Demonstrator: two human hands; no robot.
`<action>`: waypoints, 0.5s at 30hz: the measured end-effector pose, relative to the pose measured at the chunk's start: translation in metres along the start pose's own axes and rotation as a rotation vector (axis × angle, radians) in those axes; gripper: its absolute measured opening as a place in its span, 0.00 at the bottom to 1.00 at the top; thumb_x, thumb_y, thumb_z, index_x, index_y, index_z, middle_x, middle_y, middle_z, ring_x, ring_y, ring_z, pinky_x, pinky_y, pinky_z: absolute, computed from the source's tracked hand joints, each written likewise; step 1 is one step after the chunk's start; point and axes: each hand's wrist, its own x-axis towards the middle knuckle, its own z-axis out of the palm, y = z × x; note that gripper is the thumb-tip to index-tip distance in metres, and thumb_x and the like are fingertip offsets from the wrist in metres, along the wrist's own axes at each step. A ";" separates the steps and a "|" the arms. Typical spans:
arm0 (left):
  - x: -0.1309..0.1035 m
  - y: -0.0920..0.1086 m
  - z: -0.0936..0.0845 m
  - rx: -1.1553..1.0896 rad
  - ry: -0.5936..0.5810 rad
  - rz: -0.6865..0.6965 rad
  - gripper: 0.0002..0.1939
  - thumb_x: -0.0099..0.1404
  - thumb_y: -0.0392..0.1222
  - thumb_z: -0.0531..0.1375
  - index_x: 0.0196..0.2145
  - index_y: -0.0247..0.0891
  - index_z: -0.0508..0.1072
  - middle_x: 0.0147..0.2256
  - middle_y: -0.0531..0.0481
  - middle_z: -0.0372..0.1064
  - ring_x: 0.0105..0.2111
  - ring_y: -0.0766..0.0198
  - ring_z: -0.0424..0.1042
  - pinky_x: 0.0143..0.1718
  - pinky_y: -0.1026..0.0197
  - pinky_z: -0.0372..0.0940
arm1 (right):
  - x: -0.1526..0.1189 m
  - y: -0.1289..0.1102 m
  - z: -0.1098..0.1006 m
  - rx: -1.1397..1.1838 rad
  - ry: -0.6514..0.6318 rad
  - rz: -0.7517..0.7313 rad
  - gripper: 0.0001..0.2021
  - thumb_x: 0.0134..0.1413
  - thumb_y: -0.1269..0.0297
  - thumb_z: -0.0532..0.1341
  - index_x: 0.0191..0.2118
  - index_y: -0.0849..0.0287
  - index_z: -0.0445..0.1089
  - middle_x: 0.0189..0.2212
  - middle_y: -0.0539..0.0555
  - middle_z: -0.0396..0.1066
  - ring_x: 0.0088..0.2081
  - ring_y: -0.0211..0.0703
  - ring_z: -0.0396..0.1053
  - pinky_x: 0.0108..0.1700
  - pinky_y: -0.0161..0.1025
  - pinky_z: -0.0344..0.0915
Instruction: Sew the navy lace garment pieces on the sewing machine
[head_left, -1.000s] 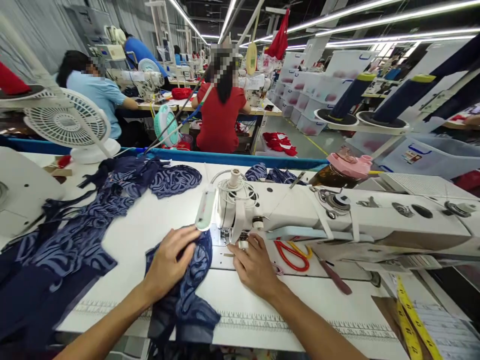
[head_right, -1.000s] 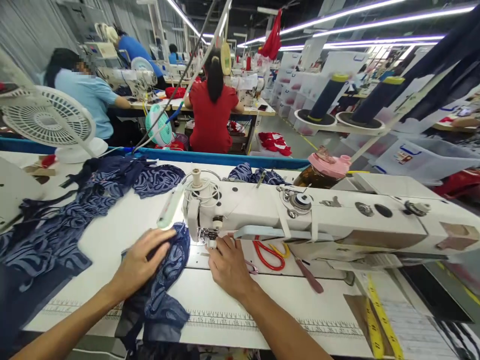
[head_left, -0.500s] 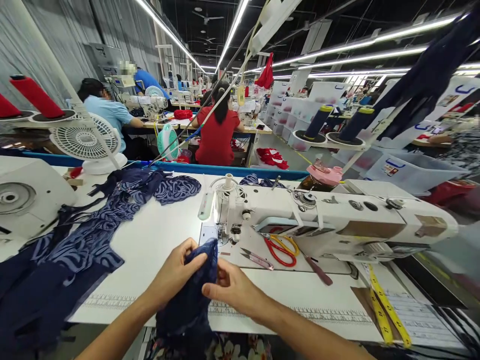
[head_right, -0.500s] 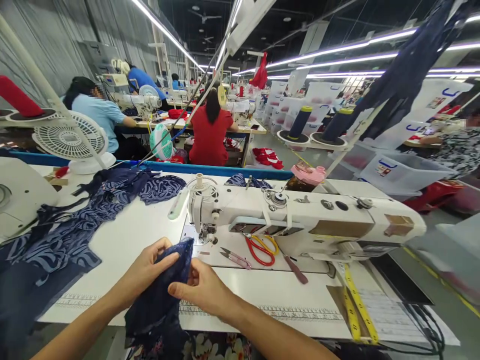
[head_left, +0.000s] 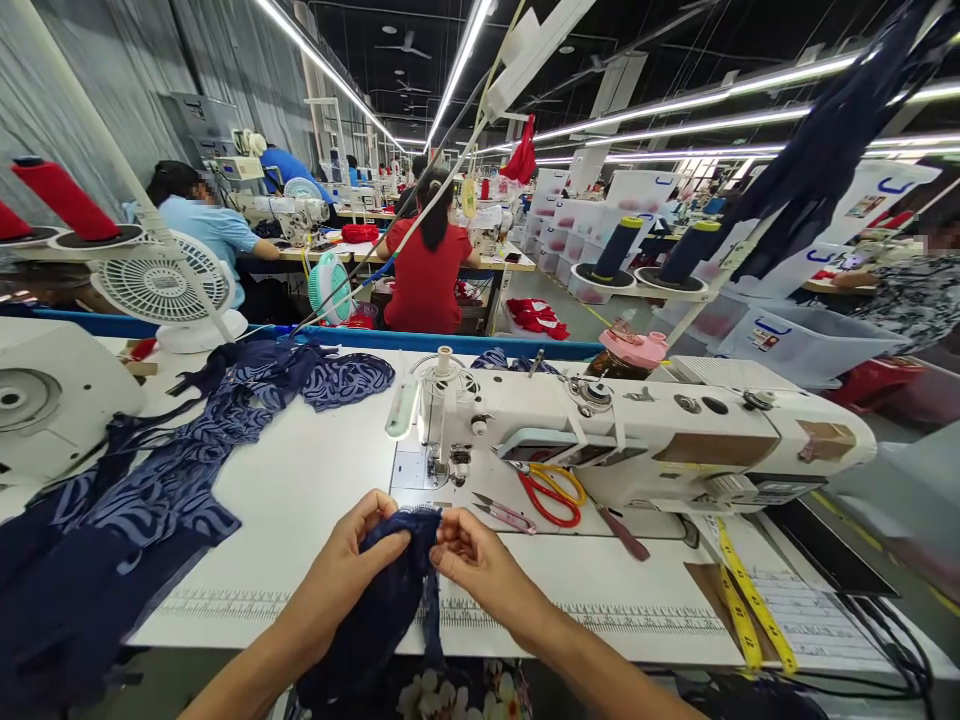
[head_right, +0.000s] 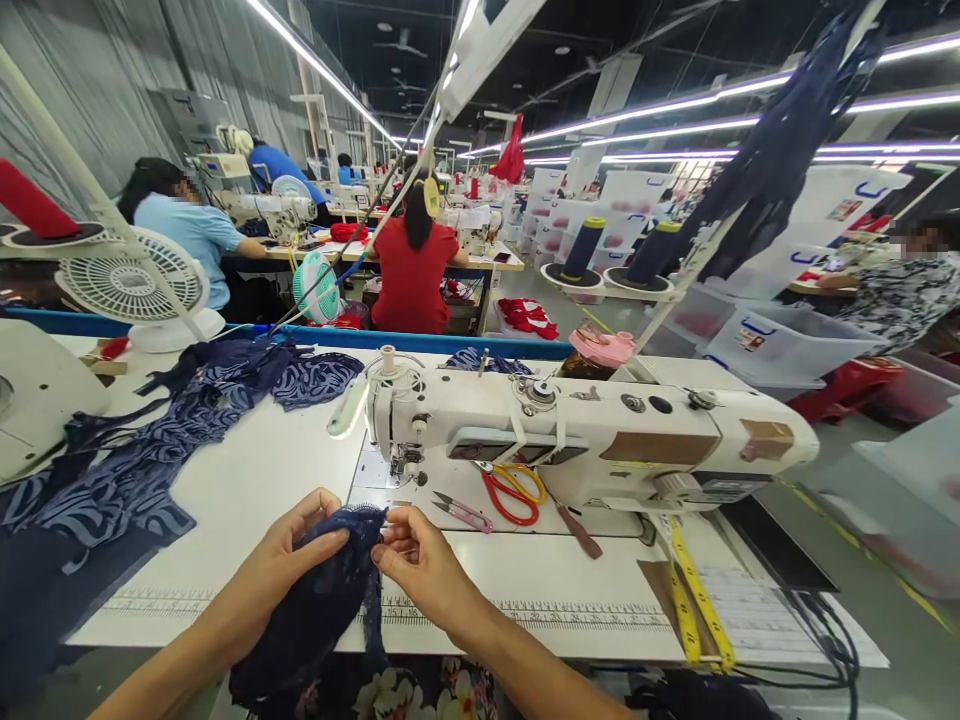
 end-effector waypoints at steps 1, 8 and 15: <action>-0.001 -0.001 0.001 -0.023 -0.022 -0.009 0.16 0.63 0.53 0.61 0.33 0.41 0.59 0.30 0.57 0.57 0.30 0.67 0.56 0.32 0.67 0.56 | 0.001 0.003 0.002 0.017 -0.011 -0.013 0.23 0.52 0.47 0.69 0.47 0.56 0.68 0.40 0.51 0.66 0.44 0.44 0.65 0.48 0.40 0.62; -0.002 0.000 -0.013 -0.068 -0.159 -0.094 0.17 0.63 0.55 0.61 0.36 0.40 0.64 0.33 0.55 0.64 0.32 0.65 0.63 0.33 0.66 0.59 | 0.009 -0.001 0.004 -0.158 0.007 -0.145 0.10 0.60 0.56 0.58 0.38 0.58 0.69 0.31 0.50 0.65 0.35 0.42 0.64 0.38 0.38 0.60; -0.004 -0.009 -0.001 -0.046 -0.013 -0.038 0.18 0.62 0.58 0.61 0.33 0.40 0.64 0.29 0.56 0.61 0.30 0.65 0.62 0.33 0.66 0.60 | -0.013 0.001 0.014 -0.279 0.111 -0.144 0.14 0.64 0.51 0.56 0.35 0.57 0.65 0.26 0.48 0.63 0.26 0.39 0.61 0.27 0.34 0.57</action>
